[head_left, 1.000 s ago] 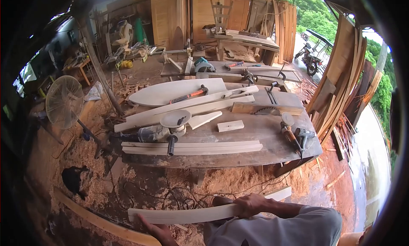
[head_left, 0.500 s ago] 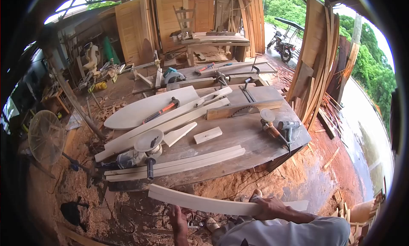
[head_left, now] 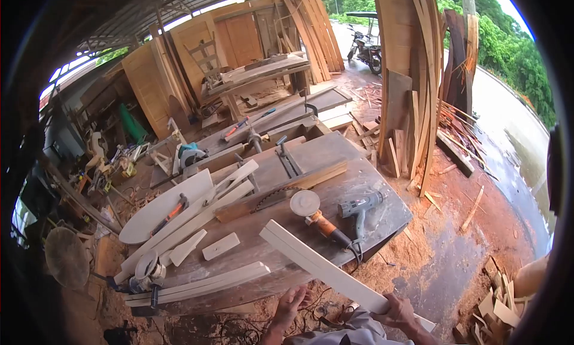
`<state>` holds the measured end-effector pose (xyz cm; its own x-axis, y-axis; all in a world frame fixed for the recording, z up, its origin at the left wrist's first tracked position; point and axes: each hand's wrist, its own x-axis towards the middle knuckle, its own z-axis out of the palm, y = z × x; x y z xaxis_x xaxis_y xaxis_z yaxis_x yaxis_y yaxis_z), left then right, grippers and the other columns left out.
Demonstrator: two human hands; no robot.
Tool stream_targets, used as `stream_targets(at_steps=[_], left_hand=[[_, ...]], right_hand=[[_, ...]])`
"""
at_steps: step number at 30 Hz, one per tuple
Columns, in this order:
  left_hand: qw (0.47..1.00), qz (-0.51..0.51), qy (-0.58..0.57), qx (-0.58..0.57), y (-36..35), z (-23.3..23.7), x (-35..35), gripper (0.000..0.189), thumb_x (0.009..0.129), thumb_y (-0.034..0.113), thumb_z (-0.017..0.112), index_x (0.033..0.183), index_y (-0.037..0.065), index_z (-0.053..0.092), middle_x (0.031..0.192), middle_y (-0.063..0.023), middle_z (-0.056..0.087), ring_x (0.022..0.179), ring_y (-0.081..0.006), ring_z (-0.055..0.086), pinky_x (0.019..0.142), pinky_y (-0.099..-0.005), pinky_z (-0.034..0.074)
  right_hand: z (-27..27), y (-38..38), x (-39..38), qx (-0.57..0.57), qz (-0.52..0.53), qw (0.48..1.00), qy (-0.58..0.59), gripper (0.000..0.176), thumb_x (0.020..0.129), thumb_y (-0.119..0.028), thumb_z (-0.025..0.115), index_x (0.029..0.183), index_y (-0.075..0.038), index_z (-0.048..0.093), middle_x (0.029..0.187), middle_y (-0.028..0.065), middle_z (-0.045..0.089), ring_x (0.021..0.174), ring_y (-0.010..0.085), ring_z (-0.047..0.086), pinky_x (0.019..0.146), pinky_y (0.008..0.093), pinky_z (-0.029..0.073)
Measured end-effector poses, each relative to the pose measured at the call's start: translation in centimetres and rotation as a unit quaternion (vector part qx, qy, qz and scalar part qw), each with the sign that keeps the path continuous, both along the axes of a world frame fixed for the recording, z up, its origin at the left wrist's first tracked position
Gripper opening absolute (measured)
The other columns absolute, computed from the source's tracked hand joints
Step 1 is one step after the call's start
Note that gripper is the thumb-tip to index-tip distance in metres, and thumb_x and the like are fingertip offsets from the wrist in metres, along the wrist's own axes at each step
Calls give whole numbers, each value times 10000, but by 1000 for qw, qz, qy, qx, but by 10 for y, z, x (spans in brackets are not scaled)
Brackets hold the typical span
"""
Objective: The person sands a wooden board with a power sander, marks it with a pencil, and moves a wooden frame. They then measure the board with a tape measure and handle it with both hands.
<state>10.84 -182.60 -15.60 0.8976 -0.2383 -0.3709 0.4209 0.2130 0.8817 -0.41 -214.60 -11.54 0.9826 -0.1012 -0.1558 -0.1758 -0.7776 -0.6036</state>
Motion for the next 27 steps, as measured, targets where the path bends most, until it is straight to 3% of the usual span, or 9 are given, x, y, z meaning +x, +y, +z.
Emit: stream_targets(at_steps=[8,11,14,15,18,20,21,23,27], left_hand=[[919,-391,-37,-31,-240,19,69,369,993,223,580,1255,-34,543,1139,-75,637,1040,-144,591,927,-285,468],[851,-521,-60,22,-300,0,74,509,962,338,626,1295,-40,545,1200,-131,633,1111,-188,596,963,-307,465],[771,-621,-105,93,-352,-12,79,499,962,294,628,1309,-50,525,1207,-115,634,1085,-158,602,939,-293,472],[772,-621,-102,92,-369,-13,78,499,962,294,628,1309,-50,525,1207,-115,634,1085,-158,602,939,-293,472],[674,-699,-203,121,-431,-13,84,529,948,425,580,1243,-13,572,1105,-186,672,1026,-295,650,907,-368,493],[644,-722,-229,105,-474,-15,90,479,944,405,564,1181,-11,588,1073,-211,667,1000,-351,641,880,-412,491],[675,-690,-231,124,-496,-15,96,479,944,405,564,1181,-11,588,1073,-211,667,1000,-351,641,880,-412,491],[592,-760,-242,114,-543,-17,113,418,931,363,567,1114,-12,597,1026,-227,658,974,-384,630,848,-444,488],[623,-699,-312,159,-636,-30,161,399,909,329,579,1100,-20,568,1036,-239,634,1003,-401,616,850,-469,481]], right_hand=[[16,-118,-88,-31,-304,950,60,535,575,-301,817,997,-14,658,836,173,699,779,331,697,703,415,554],[-5,-131,-114,1,-467,884,-5,464,582,-177,773,992,4,653,818,175,692,730,283,692,676,371,544],[-8,-147,-117,27,-563,825,-37,454,589,-150,749,1002,11,647,806,168,689,717,266,684,672,366,538],[-16,-157,-121,15,-574,817,-55,455,596,-133,741,1015,14,643,799,154,685,723,252,680,682,356,535],[-26,-202,-131,5,-583,808,-85,430,631,-118,725,1034,10,643,795,146,678,764,236,676,695,347,523],[-46,-258,-126,-11,-557,824,-101,406,654,-112,711,1036,6,643,798,148,677,770,242,670,701,352,519],[-51,-291,-111,-11,-549,831,-90,408,653,-117,712,1037,7,643,801,150,677,772,246,670,703,353,519],[-58,-345,-86,-11,-546,835,-64,413,653,-125,713,1037,7,645,808,155,678,774,253,670,708,357,519],[-64,-447,-42,-11,-547,837,-22,421,651,-142,715,1039,8,647,821,163,679,780,268,670,716,363,518]])
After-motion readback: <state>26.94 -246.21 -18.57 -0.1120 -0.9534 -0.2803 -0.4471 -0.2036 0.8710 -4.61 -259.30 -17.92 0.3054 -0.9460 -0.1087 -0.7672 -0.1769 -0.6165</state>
